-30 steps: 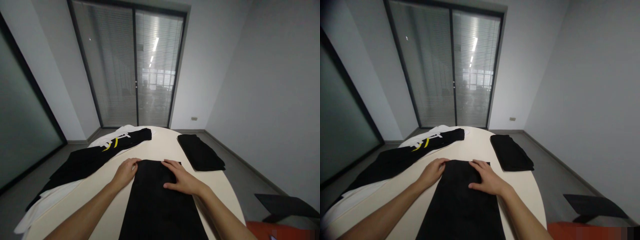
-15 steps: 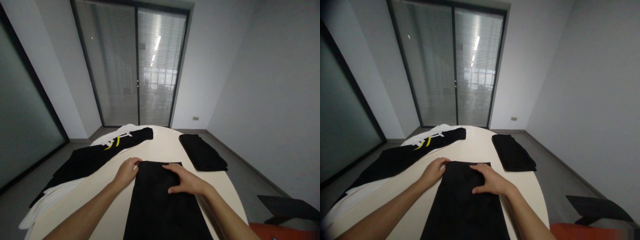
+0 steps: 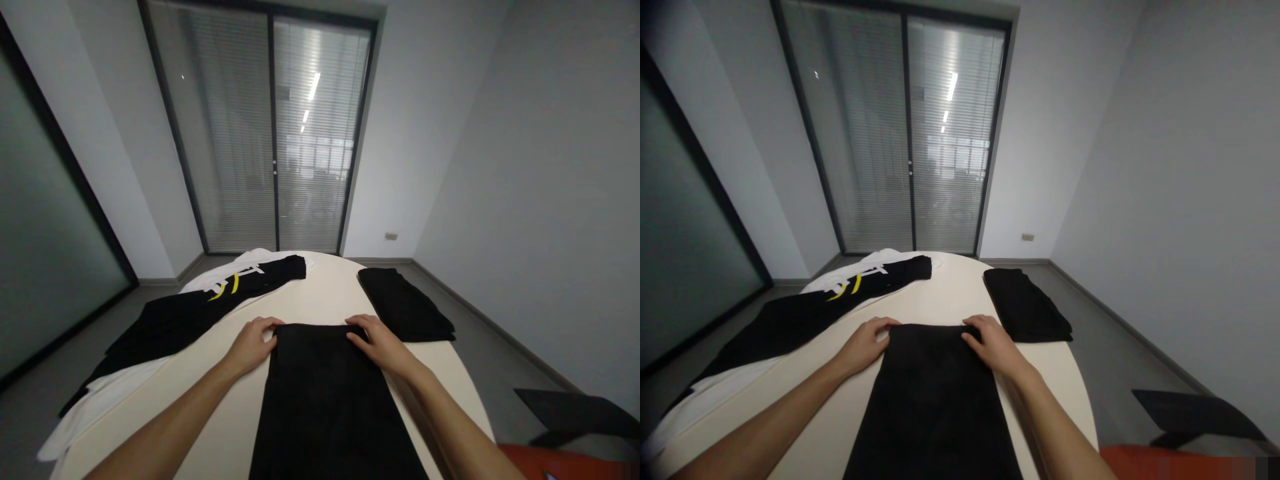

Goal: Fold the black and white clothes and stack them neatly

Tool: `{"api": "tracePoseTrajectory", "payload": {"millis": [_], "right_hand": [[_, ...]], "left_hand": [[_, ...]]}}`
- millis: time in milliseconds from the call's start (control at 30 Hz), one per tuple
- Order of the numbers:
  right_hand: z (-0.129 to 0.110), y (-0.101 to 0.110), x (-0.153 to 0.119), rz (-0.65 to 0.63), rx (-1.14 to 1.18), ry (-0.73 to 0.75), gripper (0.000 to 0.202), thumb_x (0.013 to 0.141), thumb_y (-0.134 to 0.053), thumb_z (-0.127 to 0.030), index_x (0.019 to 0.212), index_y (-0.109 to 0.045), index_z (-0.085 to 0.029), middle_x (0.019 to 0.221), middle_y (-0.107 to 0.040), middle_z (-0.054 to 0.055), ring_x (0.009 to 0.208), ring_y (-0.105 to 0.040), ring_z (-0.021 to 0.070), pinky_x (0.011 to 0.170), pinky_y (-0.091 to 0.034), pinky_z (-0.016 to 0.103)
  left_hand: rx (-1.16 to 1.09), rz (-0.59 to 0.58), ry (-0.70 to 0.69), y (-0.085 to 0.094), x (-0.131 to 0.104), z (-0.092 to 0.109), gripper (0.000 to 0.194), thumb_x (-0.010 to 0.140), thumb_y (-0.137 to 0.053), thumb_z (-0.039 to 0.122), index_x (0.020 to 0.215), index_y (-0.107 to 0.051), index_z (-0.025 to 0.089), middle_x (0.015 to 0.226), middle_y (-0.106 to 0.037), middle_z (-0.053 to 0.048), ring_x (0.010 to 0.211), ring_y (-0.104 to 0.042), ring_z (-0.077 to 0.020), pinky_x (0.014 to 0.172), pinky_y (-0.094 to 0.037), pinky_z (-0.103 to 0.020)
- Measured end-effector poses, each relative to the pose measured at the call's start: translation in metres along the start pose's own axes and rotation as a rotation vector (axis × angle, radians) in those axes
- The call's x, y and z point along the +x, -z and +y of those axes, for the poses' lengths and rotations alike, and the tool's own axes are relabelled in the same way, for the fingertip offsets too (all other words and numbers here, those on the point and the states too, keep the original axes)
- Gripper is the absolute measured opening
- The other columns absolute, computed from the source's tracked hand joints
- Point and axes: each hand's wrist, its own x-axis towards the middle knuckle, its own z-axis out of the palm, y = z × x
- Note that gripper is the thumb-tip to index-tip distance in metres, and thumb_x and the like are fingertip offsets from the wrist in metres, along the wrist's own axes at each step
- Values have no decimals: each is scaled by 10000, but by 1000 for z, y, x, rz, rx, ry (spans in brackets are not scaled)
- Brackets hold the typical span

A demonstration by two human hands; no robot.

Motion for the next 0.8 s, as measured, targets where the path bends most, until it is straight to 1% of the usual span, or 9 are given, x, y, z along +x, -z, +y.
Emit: {"api": "tracePoseTrajectory", "payload": {"millis": [100, 167, 300, 433, 533, 633, 700, 767, 800], "right_hand": [[15, 1, 3, 18, -62, -93, 380, 969, -466, -378, 1168, -700, -154, 1186, -695, 143, 1160, -612, 283, 1057, -431, 453], [23, 0, 4, 15, -55, -115, 387, 977, -427, -346, 1164, -703, -149, 1181, -703, 139, 1141, -630, 271, 1040, -443, 432], [26, -3, 7, 37, -13, -129, 335, 948, -472, -326, 1095, -717, -152, 1120, -725, 128, 1067, -660, 254, 984, -473, 395], [27, -10, 10, 69, 62, -184, 267, 930, -483, -329, 965, -703, -182, 938, -735, 81, 878, -679, 219, 828, -516, 343], [30, -15, 12, 110, 95, -231, 249, 929, -466, -298, 999, -680, -192, 904, -722, 58, 827, -672, 201, 793, -518, 328], [25, -17, 14, 178, -4, -195, 249, 921, -473, -253, 1030, -684, -181, 1017, -706, 93, 954, -658, 222, 900, -499, 362], [11, -15, 12, 209, -72, -108, 285, 951, -458, -284, 1091, -685, -184, 1122, -684, 115, 1087, -620, 245, 1000, -459, 403], [-7, -13, 6, 168, -73, -8, 366, 989, -435, -376, 1240, -644, -210, 1257, -644, 115, 1210, -563, 254, 1079, -409, 431], [-16, -12, 3, 106, -58, 37, 426, 998, -430, -431, 1340, -587, -233, 1359, -593, 107, 1288, -512, 254, 1122, -372, 440]], "left_hand": [[-56, 12, 25, 1, 1, 0, 286, 862, -520, 219, 1031, -750, 213, 973, -758, -42, 951, -678, -235, 911, -504, -362], [-110, 27, 38, 1, 1, -1, 284, 886, -498, 242, 1014, -750, 208, 971, -763, -38, 942, -686, -228, 891, -513, -347], [-180, 41, 58, 0, 3, -5, 284, 889, -508, 291, 1014, -744, 193, 993, -765, -42, 942, -695, -229, 890, -521, -346], [-227, 31, 56, -1, 5, -13, 310, 906, -477, 306, 1050, -727, 192, 1062, -752, -52, 996, -689, -232, 914, -523, -364], [-143, 130, 72, -1, 6, -14, 304, 896, -452, 272, 1017, -718, 188, 1043, -742, -62, 1008, -682, -242, 939, -521, -398], [-5, 262, -19, 0, 2, 0, 301, 911, -440, 257, 1056, -695, 193, 1136, -702, -79, 1121, -635, -248, 1030, -474, -427], [88, 219, -135, 0, -6, 15, 324, 942, -459, 295, 1178, -664, 209, 1297, -636, -88, 1247, -562, -251, 1107, -412, -438], [193, 36, -231, -1, -15, 28, 416, 957, -503, 371, 1349, -580, 252, 1469, -521, -82, 1363, -464, -266, 1161, -346, -465], [241, -78, -263, -3, -20, 32, 481, 959, -517, 418, 1420, -519, 278, 1530, -459, -73, 1410, -409, -278, 1180, -311, -491]]}}
